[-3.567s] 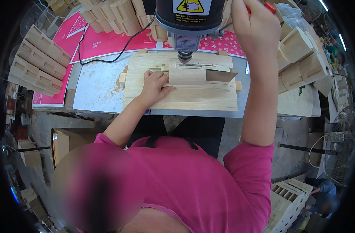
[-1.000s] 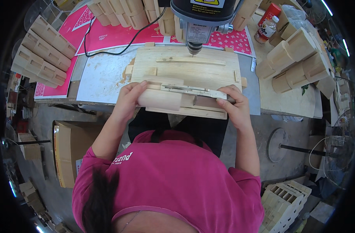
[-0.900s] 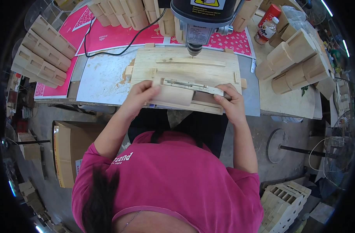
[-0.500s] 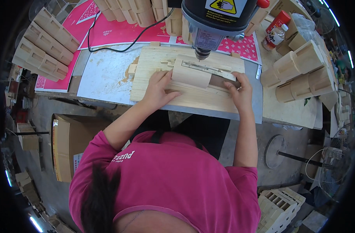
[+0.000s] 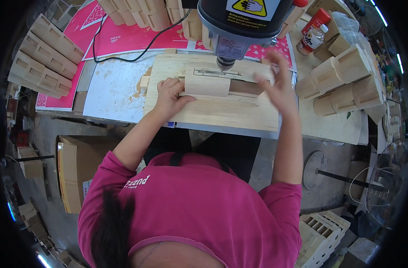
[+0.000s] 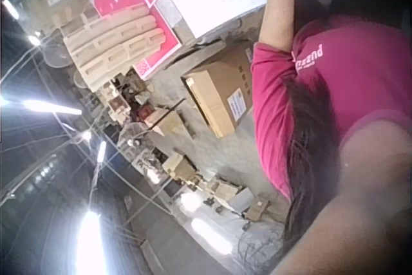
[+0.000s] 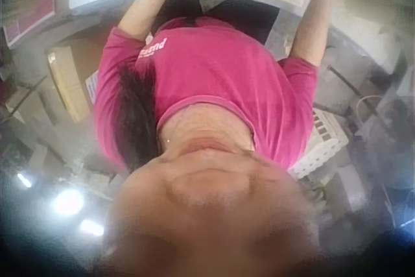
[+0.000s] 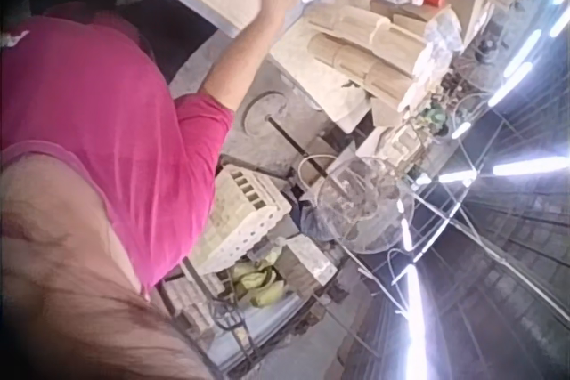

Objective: Using a vertical drill press to drill holes into cylindrical wooden blocks.

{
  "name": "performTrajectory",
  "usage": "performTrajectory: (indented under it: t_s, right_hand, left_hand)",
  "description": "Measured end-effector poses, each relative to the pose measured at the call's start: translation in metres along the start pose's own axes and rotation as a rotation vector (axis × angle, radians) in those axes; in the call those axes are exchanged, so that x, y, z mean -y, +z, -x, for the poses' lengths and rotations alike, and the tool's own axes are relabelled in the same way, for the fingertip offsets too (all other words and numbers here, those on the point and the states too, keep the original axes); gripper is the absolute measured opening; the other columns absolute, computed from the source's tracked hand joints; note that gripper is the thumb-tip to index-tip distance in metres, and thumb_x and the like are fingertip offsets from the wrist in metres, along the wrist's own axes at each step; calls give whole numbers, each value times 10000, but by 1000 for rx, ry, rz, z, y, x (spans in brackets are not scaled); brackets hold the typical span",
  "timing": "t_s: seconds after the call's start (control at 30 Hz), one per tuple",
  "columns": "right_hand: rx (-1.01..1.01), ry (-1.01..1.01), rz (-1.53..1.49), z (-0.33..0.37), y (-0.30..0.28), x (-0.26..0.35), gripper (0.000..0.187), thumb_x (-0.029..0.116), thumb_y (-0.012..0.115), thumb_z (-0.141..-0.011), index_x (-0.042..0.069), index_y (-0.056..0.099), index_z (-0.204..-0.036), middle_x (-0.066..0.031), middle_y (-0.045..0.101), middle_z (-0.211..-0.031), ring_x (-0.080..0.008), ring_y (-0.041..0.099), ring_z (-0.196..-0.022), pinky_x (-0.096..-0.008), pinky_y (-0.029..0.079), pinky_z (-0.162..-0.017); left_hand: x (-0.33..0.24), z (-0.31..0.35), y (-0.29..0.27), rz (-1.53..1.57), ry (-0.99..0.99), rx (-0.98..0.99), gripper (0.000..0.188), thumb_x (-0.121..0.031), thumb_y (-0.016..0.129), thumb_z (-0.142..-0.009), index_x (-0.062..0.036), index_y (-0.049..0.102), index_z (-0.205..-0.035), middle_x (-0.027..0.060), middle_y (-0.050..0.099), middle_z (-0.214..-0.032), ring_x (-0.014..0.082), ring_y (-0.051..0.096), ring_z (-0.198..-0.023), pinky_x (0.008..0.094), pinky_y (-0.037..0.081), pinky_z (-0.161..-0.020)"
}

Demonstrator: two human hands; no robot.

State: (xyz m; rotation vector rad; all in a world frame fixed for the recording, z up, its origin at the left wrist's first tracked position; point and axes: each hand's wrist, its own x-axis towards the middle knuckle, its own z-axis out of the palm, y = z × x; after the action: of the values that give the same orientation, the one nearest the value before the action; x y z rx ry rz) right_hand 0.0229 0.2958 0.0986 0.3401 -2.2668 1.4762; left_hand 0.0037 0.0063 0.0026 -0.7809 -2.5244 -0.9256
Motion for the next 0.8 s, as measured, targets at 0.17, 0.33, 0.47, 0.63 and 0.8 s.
performTrajectory:
  t_s: [0.17, 0.33, 0.47, 0.63, 0.8]
  right_hand:
    - [-261, -204, 147, -96, -42, 86, 413, 291, 506, -883, 17, 457, -1188, -105, 554, -984, -159, 544, -914, -279, 446, -784]
    - [-377, -140, 231, -98, -4, 122, 310, 261, 499, -804, -29, 600, -769, -208, 563, -650, -281, 563, -614, -380, 413, -556]
    - [-239, -279, 708, -57, -17, 119, 175, 156, 536, -863, -14, 572, -838, -103, 510, -629, -169, 519, -604, -283, 422, -593]
    - [-351, -231, 468, 17, 13, 98, 122, 63, 525, -843, -22, 611, -858, -97, 475, -579, -161, 472, -511, -259, 372, -506]
    - [-316, -188, 398, 39, 37, 34, 146, 31, 516, -835, -22, 612, -932, -101, 534, -675, -152, 518, -598, -253, 397, -547]
  left_hand:
    - [1, -3, -2, 27, 29, 21, 528, -277, 752, -567, -91, 591, -1034, 1, 515, -738, 185, 499, -752, 335, 281, -721]
    - [1, -2, -1, 18, 29, 39, 515, -283, 747, -580, -75, 587, -1023, 11, 515, -733, 183, 510, -727, 328, 299, -698]
    - [3, 3, -7, -1, -5, 55, 502, -286, 744, -586, -79, 588, -1016, 11, 516, -734, 180, 512, -717, 325, 310, -684]
    - [2, -2, -3, 30, 21, 61, 486, -286, 741, -593, -81, 589, -1008, 11, 514, -733, 183, 512, -703, 324, 313, -682]
    - [3, -2, -2, -15, 11, 76, 503, -280, 736, -603, -83, 587, -1041, 7, 527, -740, 181, 516, -692, 321, 315, -677]
